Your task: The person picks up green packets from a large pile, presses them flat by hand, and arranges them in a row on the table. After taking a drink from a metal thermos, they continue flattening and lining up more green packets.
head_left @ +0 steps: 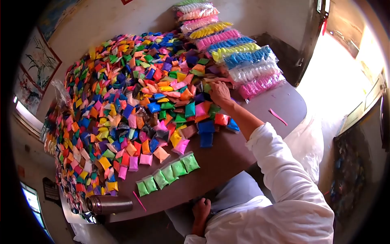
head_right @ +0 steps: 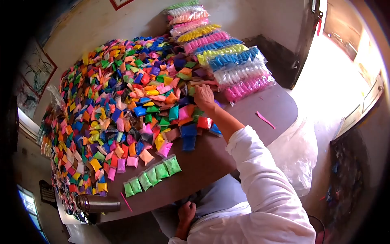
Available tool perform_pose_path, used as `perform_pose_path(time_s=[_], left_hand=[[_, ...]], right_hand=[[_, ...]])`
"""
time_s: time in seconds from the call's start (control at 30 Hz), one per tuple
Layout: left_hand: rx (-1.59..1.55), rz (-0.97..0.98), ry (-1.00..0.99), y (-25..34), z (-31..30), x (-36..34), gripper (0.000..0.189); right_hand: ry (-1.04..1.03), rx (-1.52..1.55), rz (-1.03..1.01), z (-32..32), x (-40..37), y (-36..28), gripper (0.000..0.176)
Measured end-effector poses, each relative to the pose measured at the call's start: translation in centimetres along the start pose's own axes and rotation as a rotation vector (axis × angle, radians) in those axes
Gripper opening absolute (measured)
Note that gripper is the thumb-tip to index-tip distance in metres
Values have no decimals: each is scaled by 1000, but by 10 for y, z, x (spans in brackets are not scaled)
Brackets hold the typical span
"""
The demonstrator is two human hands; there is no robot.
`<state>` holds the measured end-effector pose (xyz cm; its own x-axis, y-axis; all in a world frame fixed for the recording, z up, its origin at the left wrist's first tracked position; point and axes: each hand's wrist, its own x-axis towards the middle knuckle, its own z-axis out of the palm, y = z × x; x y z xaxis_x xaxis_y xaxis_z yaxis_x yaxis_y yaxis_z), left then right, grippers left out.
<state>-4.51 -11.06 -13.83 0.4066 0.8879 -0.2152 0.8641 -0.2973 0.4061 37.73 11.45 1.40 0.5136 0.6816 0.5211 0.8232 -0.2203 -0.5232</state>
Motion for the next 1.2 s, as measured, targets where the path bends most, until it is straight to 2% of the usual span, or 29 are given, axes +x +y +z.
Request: perform_pose_path(time_s=[0.07,0.13,0.2,0.23,0.27,0.33,0.37,0.47,0.5,0.53,0.63,0.7,0.73,0.8,0.87,0.93,0.97,1.0,1.07,1.13,1.2], left_hand=[[-61,-26,47,2,-1,-2,34],[-65,-40,42,-3,2,-3,34],[-78,-50,40,-5,5,-2,34],[-66,-20,60,-7,5,-3,33],[-52,9,78,-9,5,-5,33],[-68,32,91,-11,5,-7,33],[-74,60,108,-11,5,-7,33],[-155,115,139,-18,11,-6,34],[-154,107,136,-18,11,-6,34],[-196,95,109,-16,9,-5,34],[-274,87,107,-10,0,-9,36],[-311,78,118,-3,-7,-18,38],[-434,78,102,1,-13,-21,41],[-552,54,83,2,-15,-26,44],[-1090,109,-14,0,-6,-26,47],[-1180,30,-86,11,-25,-32,47],[-1271,-42,-159,16,-35,-40,46],[-1271,-52,-162,22,-42,-41,46],[-1397,44,-179,31,-54,-41,45],[-1346,77,-213,39,-66,-41,42],[-1329,169,-170,53,-77,-43,40]], right_hand=[[-147,-166,159,-1,6,-11,34],[-133,-99,141,-2,6,-7,37],[-5,-3,60,-27,2,-21,33],[-103,105,79,-41,1,-25,35],[-111,99,75,-49,-6,-28,35],[-342,1008,265,-63,-26,-33,35],[-338,953,100,-73,-36,-36,33],[-382,860,61,-82,-69,-44,36],[-420,980,99,-87,-84,-52,36],[-550,1077,249,-105,-99,-68,33],[-616,1335,147,-109,-147,-88,35],[-742,1363,252,-122,-181,-100,37],[-799,1365,333,-125,-198,-103,36],[-829,1408,428,-134,-231,-108,33],[-847,1445,519,-138,-259,-107,31],[-816,1425,476,-135,-285,-101,28],[-753,1554,495,-134,-303,-104,27],[-756,1554,505,-134,-308,-104,27],[-855,1555,540,-137,-317,-106,30],[-840,1562,528,-141,-324,-113,27],[-1058,1503,563,-145,-323,-117,28]])
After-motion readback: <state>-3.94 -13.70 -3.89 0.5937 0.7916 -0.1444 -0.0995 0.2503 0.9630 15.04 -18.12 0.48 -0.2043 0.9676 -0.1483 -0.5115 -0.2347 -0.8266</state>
